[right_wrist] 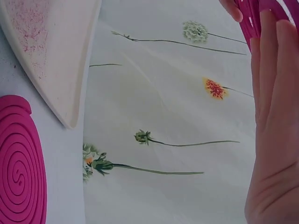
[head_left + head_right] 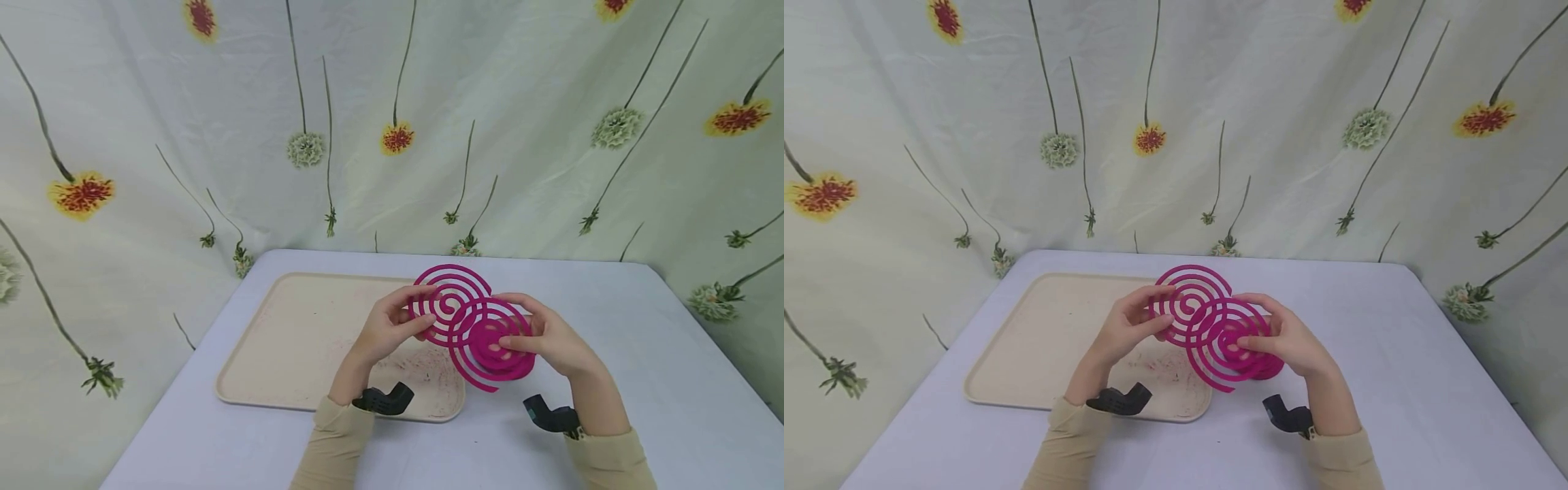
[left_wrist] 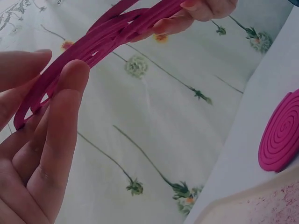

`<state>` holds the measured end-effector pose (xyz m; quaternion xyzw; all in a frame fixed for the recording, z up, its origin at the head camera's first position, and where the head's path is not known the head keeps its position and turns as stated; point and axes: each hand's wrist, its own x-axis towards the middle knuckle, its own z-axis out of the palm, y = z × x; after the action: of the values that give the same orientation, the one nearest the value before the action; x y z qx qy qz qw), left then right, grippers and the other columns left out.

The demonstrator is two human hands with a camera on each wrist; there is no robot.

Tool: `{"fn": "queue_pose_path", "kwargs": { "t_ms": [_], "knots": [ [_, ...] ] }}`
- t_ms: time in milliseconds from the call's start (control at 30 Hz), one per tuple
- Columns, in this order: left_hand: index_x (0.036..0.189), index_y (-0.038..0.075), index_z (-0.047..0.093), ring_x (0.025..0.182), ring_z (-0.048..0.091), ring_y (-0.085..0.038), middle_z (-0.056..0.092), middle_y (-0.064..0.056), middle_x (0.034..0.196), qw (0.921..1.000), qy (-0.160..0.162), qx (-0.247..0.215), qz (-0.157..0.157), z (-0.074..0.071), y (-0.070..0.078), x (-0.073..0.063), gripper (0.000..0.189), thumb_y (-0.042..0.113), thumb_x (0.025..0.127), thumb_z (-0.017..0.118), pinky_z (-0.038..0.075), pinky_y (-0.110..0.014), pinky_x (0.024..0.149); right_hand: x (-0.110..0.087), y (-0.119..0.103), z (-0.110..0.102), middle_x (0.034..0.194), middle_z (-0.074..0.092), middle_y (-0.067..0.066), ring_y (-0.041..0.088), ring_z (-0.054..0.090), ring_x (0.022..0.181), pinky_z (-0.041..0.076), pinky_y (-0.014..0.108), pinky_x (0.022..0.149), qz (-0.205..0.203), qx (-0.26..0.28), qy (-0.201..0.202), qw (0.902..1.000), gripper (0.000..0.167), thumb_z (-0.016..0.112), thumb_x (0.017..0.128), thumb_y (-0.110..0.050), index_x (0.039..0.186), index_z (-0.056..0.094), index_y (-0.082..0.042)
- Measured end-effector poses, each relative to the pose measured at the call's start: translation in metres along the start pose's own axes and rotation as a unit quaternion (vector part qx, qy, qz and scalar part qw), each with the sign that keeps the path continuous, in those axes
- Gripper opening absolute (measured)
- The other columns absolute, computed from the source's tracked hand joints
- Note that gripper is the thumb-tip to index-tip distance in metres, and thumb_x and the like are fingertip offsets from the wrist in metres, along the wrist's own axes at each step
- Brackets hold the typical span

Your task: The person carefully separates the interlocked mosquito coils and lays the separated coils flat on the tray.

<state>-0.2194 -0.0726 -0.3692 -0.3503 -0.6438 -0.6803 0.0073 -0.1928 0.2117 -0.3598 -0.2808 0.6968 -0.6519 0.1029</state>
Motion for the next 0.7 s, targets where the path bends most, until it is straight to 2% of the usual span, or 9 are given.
{"fn": "queue_pose_path", "kwargs": {
  "t_ms": [100,233,367,500,600,700],
  "knots": [
    [0.120,-0.007,0.056,0.072,0.065,-0.017,0.059,-0.025,0.108,1.0000,0.007,0.005,0.000,-0.003,0.001,-0.001,0.035,-0.006,0.085,0.063,0.057,-0.032,0.064,-0.001,0.000,-0.003,0.088,0.068,0.011,0.027,0.068,0.080,0.057,0.039,0.070,-0.021,0.015,-0.015,0.9996,0.062,0.058,0.085,0.009,0.139,0.030,-0.005],
    [0.114,-0.009,0.059,0.069,0.065,-0.017,0.062,-0.024,0.099,0.9992,0.039,0.001,-0.004,-0.002,0.002,-0.002,0.032,-0.006,0.083,0.065,0.057,-0.031,0.063,-0.001,-0.001,-0.003,0.092,0.069,0.008,0.025,0.069,0.080,0.056,0.037,0.070,-0.048,0.029,0.015,0.9983,0.055,0.056,0.086,0.012,0.133,0.036,-0.010],
    [0.113,-0.007,0.061,0.076,0.068,-0.017,0.063,-0.025,0.101,0.9952,0.097,-0.007,-0.011,0.006,0.001,0.000,0.031,-0.003,0.083,0.067,0.057,-0.031,0.065,0.002,-0.001,0.005,0.098,0.068,0.004,0.021,0.069,0.082,0.056,0.033,0.072,-0.062,0.049,0.089,0.9929,0.051,0.054,0.087,0.013,0.127,0.039,-0.013],
    [0.113,-0.008,0.061,0.078,0.068,-0.016,0.063,-0.026,0.105,0.9886,0.149,-0.014,0.014,0.017,-0.003,0.004,0.030,-0.003,0.084,0.067,0.057,-0.031,0.066,0.008,-0.001,0.017,0.098,0.067,0.001,0.018,0.070,0.080,0.055,0.029,0.072,-0.057,0.069,0.185,0.9787,0.049,0.056,0.088,0.010,0.126,0.038,-0.014],
    [0.112,-0.008,0.061,0.075,0.068,-0.014,0.063,-0.027,0.102,0.9874,0.155,-0.015,0.025,0.021,-0.005,0.006,0.028,-0.003,0.085,0.065,0.057,-0.030,0.066,0.012,-0.002,0.024,0.099,0.066,-0.002,0.014,0.069,0.080,0.055,0.027,0.073,-0.045,0.082,0.249,0.9640,0.049,0.059,0.089,0.005,0.127,0.036,-0.015],
    [0.111,-0.008,0.062,0.074,0.066,-0.013,0.062,-0.029,0.099,0.9914,0.130,-0.004,0.021,0.021,-0.004,0.005,0.025,-0.003,0.087,0.063,0.057,-0.029,0.066,0.013,-0.003,0.026,0.103,0.064,-0.002,0.012,0.069,0.081,0.054,0.026,0.074,-0.034,0.086,0.280,0.9556,0.053,0.060,0.089,0.002,0.131,0.032,-0.014]
  ]
}}
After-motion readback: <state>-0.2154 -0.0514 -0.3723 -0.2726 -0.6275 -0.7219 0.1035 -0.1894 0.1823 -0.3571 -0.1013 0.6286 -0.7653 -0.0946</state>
